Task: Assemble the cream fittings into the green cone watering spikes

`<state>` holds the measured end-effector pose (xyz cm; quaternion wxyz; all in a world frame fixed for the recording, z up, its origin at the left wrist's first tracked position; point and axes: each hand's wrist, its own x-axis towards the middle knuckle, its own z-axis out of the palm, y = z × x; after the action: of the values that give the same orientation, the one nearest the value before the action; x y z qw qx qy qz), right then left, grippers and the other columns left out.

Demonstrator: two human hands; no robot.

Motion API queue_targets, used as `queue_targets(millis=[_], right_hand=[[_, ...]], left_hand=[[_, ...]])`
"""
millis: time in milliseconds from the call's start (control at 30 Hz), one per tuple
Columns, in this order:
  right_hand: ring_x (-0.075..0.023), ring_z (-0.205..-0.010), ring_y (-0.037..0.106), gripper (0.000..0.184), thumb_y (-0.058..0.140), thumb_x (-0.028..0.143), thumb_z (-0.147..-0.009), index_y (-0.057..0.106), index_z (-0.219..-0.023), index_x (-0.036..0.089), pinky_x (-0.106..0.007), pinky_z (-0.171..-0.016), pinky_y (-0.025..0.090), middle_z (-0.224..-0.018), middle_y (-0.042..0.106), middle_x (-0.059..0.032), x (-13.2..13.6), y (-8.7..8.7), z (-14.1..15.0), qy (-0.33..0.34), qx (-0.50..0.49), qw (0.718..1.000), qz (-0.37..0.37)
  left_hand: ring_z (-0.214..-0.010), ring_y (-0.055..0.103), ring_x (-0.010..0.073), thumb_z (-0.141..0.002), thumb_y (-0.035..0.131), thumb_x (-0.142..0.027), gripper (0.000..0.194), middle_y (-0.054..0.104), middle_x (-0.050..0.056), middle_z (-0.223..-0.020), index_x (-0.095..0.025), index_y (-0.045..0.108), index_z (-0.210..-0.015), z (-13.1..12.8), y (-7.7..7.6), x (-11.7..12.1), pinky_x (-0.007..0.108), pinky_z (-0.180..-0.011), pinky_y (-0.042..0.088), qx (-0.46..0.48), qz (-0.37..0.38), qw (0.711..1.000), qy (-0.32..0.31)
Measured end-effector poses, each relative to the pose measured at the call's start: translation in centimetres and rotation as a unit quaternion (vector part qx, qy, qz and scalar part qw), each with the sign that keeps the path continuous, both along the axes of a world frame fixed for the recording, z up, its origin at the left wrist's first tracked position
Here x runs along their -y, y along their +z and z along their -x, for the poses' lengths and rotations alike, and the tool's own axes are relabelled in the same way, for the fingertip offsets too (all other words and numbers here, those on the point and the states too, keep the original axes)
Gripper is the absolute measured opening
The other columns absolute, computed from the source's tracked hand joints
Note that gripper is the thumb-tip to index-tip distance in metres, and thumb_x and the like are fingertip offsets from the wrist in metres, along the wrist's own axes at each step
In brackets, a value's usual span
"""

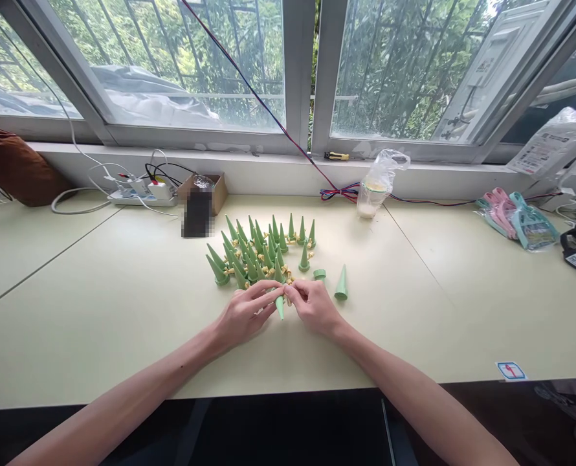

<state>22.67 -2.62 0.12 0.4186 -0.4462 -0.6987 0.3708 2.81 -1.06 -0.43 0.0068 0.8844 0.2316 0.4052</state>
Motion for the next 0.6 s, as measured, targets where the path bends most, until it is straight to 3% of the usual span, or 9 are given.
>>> queue_targets(millis=[300,600], right_hand=[[-0.0094,-0.049,0.031,0.048,0.052,0.05,-0.096,0.047,-0.06,0.018,-0.026,-0.048,0.024,-0.053,0.036,0.0047,-0.25,0.05,0.17,0.017,-0.06,0.996,0.06],[-0.0075,-0.044,0.026,0.051,0.055,0.056,-0.093,0.042,-0.059,0.02,-0.025,-0.045,0.021,-0.048,0.032,0.0068,-0.22,0.11,0.34,0.05,-0.116,0.982,0.143]], left_hand=[[-0.054,0.06,0.0075,-0.092,0.042,-0.002,0.038,0.072,0.011,-0.106,-0.016,0.058,-0.124,-0.04,-0.16,0.21,0.019,-0.048,0.045,-0.026,-0.108,0.993,0.04],[-0.069,0.069,0.0133,-0.096,0.042,-0.002,0.039,0.07,0.017,-0.111,-0.012,0.053,-0.132,-0.17,-0.2,0.52,0.021,-0.056,0.054,-0.033,-0.097,0.995,0.014]])
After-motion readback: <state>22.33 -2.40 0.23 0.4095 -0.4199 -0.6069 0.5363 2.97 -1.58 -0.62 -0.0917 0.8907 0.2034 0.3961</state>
